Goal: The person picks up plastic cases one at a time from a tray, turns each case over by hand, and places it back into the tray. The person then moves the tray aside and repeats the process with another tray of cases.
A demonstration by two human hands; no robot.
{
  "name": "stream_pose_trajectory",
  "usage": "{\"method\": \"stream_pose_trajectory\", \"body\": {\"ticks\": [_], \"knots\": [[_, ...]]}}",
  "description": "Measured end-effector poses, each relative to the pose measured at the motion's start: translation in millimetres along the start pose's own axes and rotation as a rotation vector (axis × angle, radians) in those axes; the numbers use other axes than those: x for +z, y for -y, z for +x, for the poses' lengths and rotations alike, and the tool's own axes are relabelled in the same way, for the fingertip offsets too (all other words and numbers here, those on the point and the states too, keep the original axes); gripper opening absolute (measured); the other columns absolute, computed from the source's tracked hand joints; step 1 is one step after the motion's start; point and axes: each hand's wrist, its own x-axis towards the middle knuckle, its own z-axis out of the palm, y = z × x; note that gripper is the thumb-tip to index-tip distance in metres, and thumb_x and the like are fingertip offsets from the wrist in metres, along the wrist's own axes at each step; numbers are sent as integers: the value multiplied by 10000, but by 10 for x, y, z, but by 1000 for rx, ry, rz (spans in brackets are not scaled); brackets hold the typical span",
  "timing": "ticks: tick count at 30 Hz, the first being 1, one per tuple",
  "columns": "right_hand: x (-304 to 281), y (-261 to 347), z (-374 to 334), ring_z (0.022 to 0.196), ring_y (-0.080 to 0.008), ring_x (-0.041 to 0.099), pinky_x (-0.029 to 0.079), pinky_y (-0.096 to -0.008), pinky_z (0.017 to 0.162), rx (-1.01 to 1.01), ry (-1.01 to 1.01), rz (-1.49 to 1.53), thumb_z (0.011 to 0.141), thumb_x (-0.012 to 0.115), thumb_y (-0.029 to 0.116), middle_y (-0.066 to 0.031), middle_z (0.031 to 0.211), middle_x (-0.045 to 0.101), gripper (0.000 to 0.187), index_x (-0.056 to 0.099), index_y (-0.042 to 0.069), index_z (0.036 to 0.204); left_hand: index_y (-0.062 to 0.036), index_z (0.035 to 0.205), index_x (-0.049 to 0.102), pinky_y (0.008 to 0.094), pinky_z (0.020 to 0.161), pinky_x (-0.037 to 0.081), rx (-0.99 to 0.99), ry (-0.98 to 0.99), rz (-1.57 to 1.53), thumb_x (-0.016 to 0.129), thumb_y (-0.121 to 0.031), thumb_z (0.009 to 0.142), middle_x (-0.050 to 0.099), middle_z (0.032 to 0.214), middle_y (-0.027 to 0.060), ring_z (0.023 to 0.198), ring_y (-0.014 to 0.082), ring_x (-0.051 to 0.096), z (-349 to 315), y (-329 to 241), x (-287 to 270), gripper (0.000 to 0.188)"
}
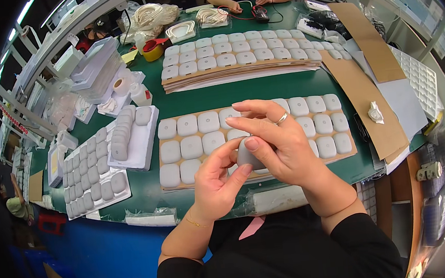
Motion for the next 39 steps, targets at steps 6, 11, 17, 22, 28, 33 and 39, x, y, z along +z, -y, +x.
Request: {"method": "stream_pose_trajectory", "body": {"ticks": [6,11,17,22,28,33,39], "knots": [[19,-72,-37,837,-273,604,469,-323,734,273,158,140,923,490,209,-129,951,654,277,660,-3,977,54,1199,498,276,784,470,50,27,56,596,20,843,620,996,112,884,151,584,26,39,-28,371],[21,-291,-42,932,-234,621,476,-332,834,626,352,666,971,401,278,-164,1054,648,402,621,-38,1085,26,1165,534,295,769,484,283,88,463,627,-3,816,642,944,130,806,200,614,51,59,-67,362],[191,-333,-110,921,-210,625,491,-326,839,913,175,1296,937,485,280,-165,1069,631,406,524,-20,1209,18,1185,536,310,797,491,319,95,527,626,-11,824,644,1010,139,868,217,631,42,55,-126,373],[336,-422,-205,839,-134,576,457,-289,790,945,-121,1288,934,511,237,-67,901,620,245,588,38,1053,14,1265,461,349,870,494,3,-108,-607,565,-45,887,596,1149,126,1027,230,599,71,94,-48,397],[147,-156,-204,756,-105,563,448,-250,737,701,-215,1096,907,566,141,-41,786,605,167,589,14,1014,-63,1287,443,423,818,559,-155,-74,-899,497,-98,929,555,1192,138,1056,279,593,94,84,-71,364],[61,-23,-274,779,-119,570,464,-263,712,490,-203,983,888,582,92,-55,798,605,205,565,-9,1065,-76,1296,431,435,823,561,-143,-31,-897,484,-103,936,545,1198,153,1067,304,586,103,96,-69,365],[41,71,-322,781,-102,552,454,-250,712,470,-160,892,839,644,80,-33,827,572,364,512,-12,1165,-61,1301,417,438,827,558,-85,-96,-802,485,-90,934,554,1189,170,1052,308,594,84,58,-44,374]]}}
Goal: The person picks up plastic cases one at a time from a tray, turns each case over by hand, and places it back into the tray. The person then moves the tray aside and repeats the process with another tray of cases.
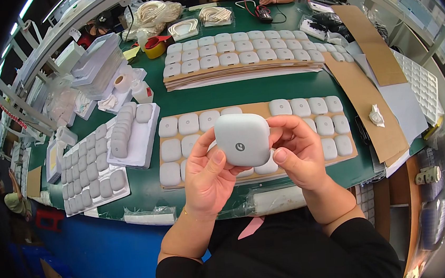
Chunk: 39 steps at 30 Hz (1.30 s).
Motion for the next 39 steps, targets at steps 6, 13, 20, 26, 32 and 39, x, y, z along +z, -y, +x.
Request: {"method": "stream_pose_trajectory", "body": {"ticks": [6,13,20,26,32,39], "knots": [[14,-10,15,777,-100,556,450,-245,728,15,-60,-178,834,647,68,-24,828,580,394,504,-11,1192,-23,1301,406,446,840,537,119,-28,182,515,-66,918,602,1127,181,1047,284,598,-27,31,42,400],[-42,-53,40,801,-113,576,471,-265,717,125,-109,190,862,616,66,-78,917,630,387,488,-19,1218,8,1302,408,417,899,494,211,5,318,531,-15,900,603,1132,194,1048,254,597,-46,23,39,421],[-29,-107,36,846,-152,599,499,-283,706,167,-58,141,869,611,88,-112,1015,624,431,455,-21,1257,23,1352,363,378,1020,350,314,119,689,628,9,820,449,1330,207,1228,259,449,-76,-15,54,594],[-52,-105,51,798,-158,617,529,-284,665,347,-66,313,868,616,105,-82,939,622,435,467,-13,1260,-19,1370,344,410,1086,222,391,268,900,740,-66,700,253,1448,203,1346,300,265,52,-68,32,779],[-34,-104,47,742,-163,639,550,-280,636,451,-83,393,863,625,116,-72,895,625,432,485,-17,1250,-36,1341,346,424,1089,217,409,234,887,771,-72,676,330,1410,201,1327,313,305,92,-45,8,790],[-171,-94,22,693,-121,618,521,-233,623,330,-16,175,849,626,58,-60,831,622,402,511,-17,1227,-80,1298,390,431,1006,322,560,366,1279,800,-102,634,447,1274,167,1170,307,442,161,-278,17,781]]}}
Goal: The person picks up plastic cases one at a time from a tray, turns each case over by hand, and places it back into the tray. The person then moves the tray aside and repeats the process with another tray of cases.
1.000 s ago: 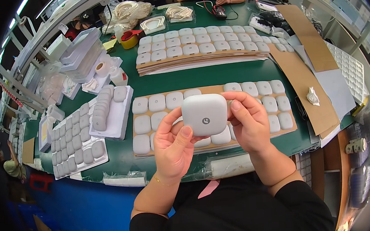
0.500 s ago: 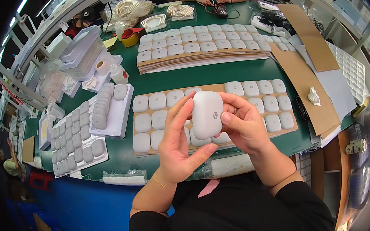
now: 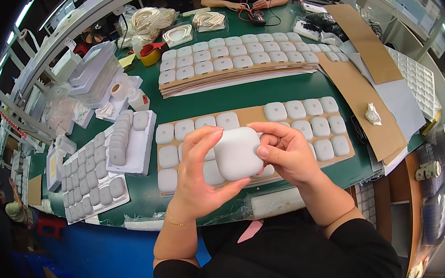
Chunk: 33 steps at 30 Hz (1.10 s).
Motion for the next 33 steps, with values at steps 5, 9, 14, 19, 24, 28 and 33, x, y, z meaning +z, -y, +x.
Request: {"method": "stream_pose_trajectory", "body": {"ticks": [5,9,14,19,24,28,33], "knots": [[-34,-41,10,684,-93,592,504,-224,634,-125,-43,-438,832,640,39,-57,808,624,394,531,-15,1207,-125,1271,465,451,912,358,-23,249,677,820,-173,582,487,1173,92,1032,287,474,43,-30,12,776],[-100,-64,51,726,-91,601,497,-226,645,-29,-5,-574,838,639,54,-58,828,633,380,539,-16,1197,-116,1303,448,441,909,366,-28,325,647,813,-196,600,495,1166,91,1034,291,479,14,67,120,797],[-510,-16,286,803,-105,604,499,-247,713,-17,12,-446,866,614,93,-86,905,638,353,540,-21,1193,-52,1356,385,391,916,412,-370,160,-85,807,-245,654,524,1198,121,1068,267,524,-117,337,153,842],[-1327,-42,661,922,-163,597,492,-293,809,23,-204,-967,863,618,136,-110,1022,626,370,543,-1,1199,-38,1375,327,381,913,447,-571,2,-1039,710,-361,784,487,1257,200,1138,326,518,-134,335,237,775],[-1735,-181,834,1096,-305,540,431,-366,936,106,-5,-1536,766,668,221,-148,1214,556,494,549,51,1215,-118,1422,208,427,888,476,-542,-52,-1601,508,-542,870,391,1332,225,1137,368,508,-121,344,368,758],[-1778,-202,915,1134,-310,521,399,-374,971,178,96,-1653,734,689,242,-148,1233,549,550,541,71,1235,-187,1435,180,426,880,482,-475,-49,-1677,458,-561,884,339,1367,231,1136,372,504,-62,284,429,722],[-1796,-193,956,1128,-306,524,367,-396,996,216,111,-1657,714,714,249,-142,1224,555,586,534,81,1246,-240,1443,166,425,880,475,-462,-41,-1706,450,-569,883,339,1376,223,1123,372,505,-10,197,437,709]]}}
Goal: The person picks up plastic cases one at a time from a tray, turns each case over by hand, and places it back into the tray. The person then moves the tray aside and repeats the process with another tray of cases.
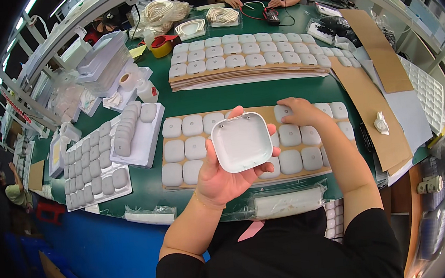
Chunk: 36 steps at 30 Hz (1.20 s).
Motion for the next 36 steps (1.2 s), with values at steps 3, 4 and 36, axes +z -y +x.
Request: {"method": "stream_pose_trajectory", "body": {"ticks": [3,4,36], "knots": [[-16,66,-12,1115,-302,526,354,-404,1005,4,0,-47,702,728,249,-137,1207,559,597,535,82,1240,-236,1444,166,432,874,470,-8,14,-3,452,-576,879,346,1378,221,1120,371,507,-19,-6,9,719],[-19,90,-21,1106,-301,527,351,-403,1008,5,-16,-89,694,735,247,-134,1194,562,599,536,83,1235,-236,1444,166,432,874,470,-5,11,-1,452,-576,879,346,1378,221,1120,371,507,-24,-9,10,719],[-192,119,-469,773,-80,509,452,-233,670,33,-312,742,803,613,13,-18,895,555,319,597,40,1120,-107,1224,531,380,932,384,-184,150,2284,675,-367,771,536,1193,68,1074,272,496,790,-195,-1227,542]]}}
